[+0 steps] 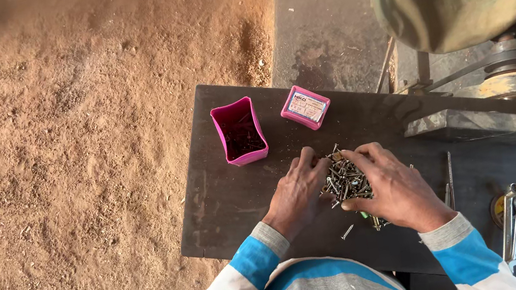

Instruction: The person sorts through a pile of screws and nails on a workbench, placing them into a pink container and a yellow box, and then picks up and handles various wrenches and metal rods near a table saw.

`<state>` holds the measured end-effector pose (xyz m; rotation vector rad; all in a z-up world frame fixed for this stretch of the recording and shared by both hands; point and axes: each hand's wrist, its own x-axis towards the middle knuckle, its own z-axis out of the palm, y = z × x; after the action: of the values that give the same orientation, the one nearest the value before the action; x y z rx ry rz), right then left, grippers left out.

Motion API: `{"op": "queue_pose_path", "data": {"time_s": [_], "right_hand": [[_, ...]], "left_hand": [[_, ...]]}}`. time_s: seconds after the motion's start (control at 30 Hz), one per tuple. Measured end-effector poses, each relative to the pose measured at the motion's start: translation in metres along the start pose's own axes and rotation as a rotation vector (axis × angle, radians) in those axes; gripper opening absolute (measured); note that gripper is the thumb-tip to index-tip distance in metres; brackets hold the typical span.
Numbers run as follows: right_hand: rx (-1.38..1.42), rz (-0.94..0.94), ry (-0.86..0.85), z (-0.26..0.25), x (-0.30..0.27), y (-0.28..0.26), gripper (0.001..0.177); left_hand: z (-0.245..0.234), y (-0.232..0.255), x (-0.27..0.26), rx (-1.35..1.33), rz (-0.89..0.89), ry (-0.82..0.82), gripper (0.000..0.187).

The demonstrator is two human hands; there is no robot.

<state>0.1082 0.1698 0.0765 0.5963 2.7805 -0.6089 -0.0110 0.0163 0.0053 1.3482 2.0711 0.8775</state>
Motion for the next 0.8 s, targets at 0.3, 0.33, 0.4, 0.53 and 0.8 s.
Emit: {"op": "queue_pose_path", "data": {"time_s": [0.3, 0.33, 0.4, 0.53, 0.8], "right_hand": [[0.092, -0.001, -0.009, 0.007, 0.003, 0.0, 0.072], [0.111, -0.017, 0.019, 0.008, 0.002, 0.001, 0.067], [0.148, -0.05, 0.078, 0.009, 0.002, 0.003, 0.056], [0.22, -0.074, 0.137, 0.011, 0.002, 0.005, 0.051], [0.561, 0.091, 0.133, 0.023, -0.002, 0.02, 0.044]], "left_hand": [[0.012, 0.0, 0.006, -0.135, 0.038, 0.072, 0.053], [0.013, 0.0, 0.006, -0.154, 0.04, 0.086, 0.05], [0.014, -0.001, 0.008, -0.191, 0.046, 0.117, 0.043], [0.012, -0.003, 0.011, -0.309, 0.075, 0.182, 0.037], [0.01, 0.004, 0.02, -0.45, 0.025, 0.188, 0.031]]}}
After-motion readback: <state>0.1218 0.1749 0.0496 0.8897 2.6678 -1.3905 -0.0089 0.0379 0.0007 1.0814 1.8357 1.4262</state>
